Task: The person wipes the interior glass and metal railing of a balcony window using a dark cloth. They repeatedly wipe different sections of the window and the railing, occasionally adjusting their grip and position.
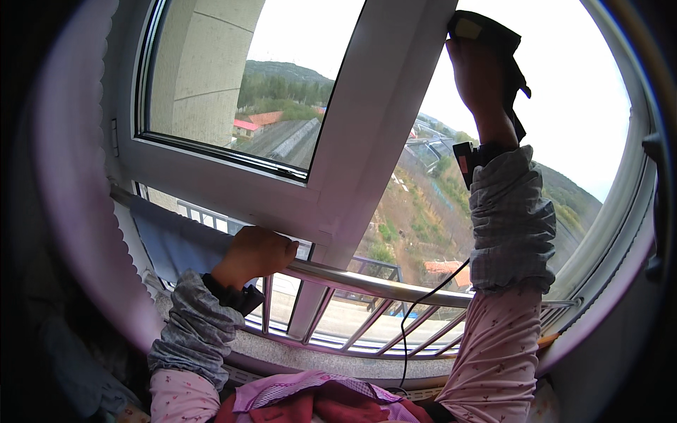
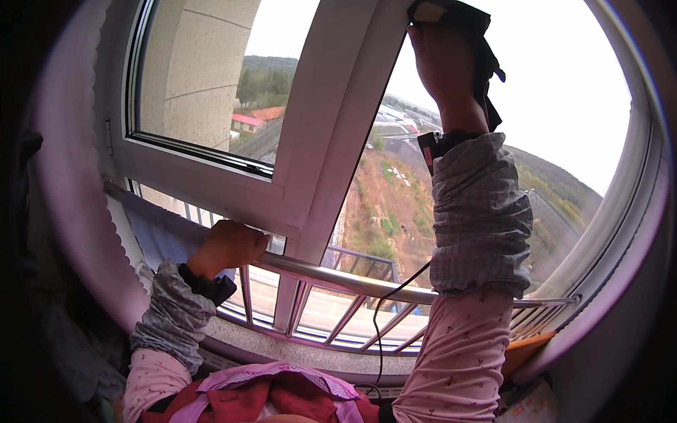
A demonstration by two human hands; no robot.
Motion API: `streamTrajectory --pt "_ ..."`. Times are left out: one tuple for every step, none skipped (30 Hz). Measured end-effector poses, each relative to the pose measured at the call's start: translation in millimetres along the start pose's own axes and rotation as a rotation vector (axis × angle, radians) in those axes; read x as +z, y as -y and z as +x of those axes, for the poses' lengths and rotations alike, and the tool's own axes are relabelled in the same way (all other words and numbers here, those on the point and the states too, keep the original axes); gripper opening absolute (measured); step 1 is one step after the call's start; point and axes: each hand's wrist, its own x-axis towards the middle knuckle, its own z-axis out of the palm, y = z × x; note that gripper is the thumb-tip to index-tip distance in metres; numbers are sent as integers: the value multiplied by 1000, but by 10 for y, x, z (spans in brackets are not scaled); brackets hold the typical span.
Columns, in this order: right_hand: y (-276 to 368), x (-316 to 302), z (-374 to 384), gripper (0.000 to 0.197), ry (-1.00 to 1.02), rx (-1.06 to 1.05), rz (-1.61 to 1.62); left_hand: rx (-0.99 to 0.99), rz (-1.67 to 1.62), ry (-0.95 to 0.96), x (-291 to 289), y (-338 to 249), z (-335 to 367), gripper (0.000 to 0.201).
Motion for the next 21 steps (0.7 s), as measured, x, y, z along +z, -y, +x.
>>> streamTrajectory --pt "84 -78 -153 31 -98 -47 -38 -2 9 -1 -3 -6 -2 40" --pt "185 -159 -324 26 60 17 -28 -4 18 -3 -7 -10 -4 40" --pt "302 -261 -530 25 -2 -29 73 -6 38 32 -9 -10 -5 42" --pt "444 -361 -734 23 155 34 200 -11 47 43 -8 -17 -5 43" --pt "603 -485 -954 21 166 36 282 -17 69 75 -5 -5 -4 43" --pt "764 -616 -1146 18 216 38 349 -20 117 110 -1 -2 -2 44" --pt "914 -755 -1306 16 311 39 408 -21 79 94 6 2 -8 45" --pt "1045 -905 -1444 16 469 20 440 -19 67 79 14 12 -4 46" --pt "1120 -975 -1494 15 255 -62 515 -18 53 64 23 17 -2 46" --pt "1199 -1059 -1550 19 159 -103 614 -19 66 86 31 22 -1 46" --pt "1231 -1148 -1595 24 282 22 768 -20 80 106 36 30 5 47" --pt "1252 -1222 -1618 29 388 147 913 -26 116 151 36 25 5 47" --pt "1240 -1236 -1605 30 326 34 832 -13 88 105 35 20 2 46" --pt "1216 -1258 -1601 32 341 60 816 -3 83 84 23 10 2 46" --pt "1169 -1237 -1580 27 323 71 827 5 105 99 10 3 2 46" --pt "1114 -1211 -1564 25 327 68 815 -12 75 102 -9 -9 4 45" --pt "1063 -1155 -1538 23 333 47 716 -34 71 140 -28 -20 3 45" --pt "1015 -1082 -1502 21 362 30 617 -53 89 178 -47 -32 3 44" --pt "958 -1019 -1466 20 414 27 531 -65 47 167 -64 -42 6 44" --pt "891 -958 -1426 21 577 47 447 -72 29 158 -78 -51 4 44" --pt "823 -839 -1330 22 577 66 355 -77 27 153 -91 -58 3 43"
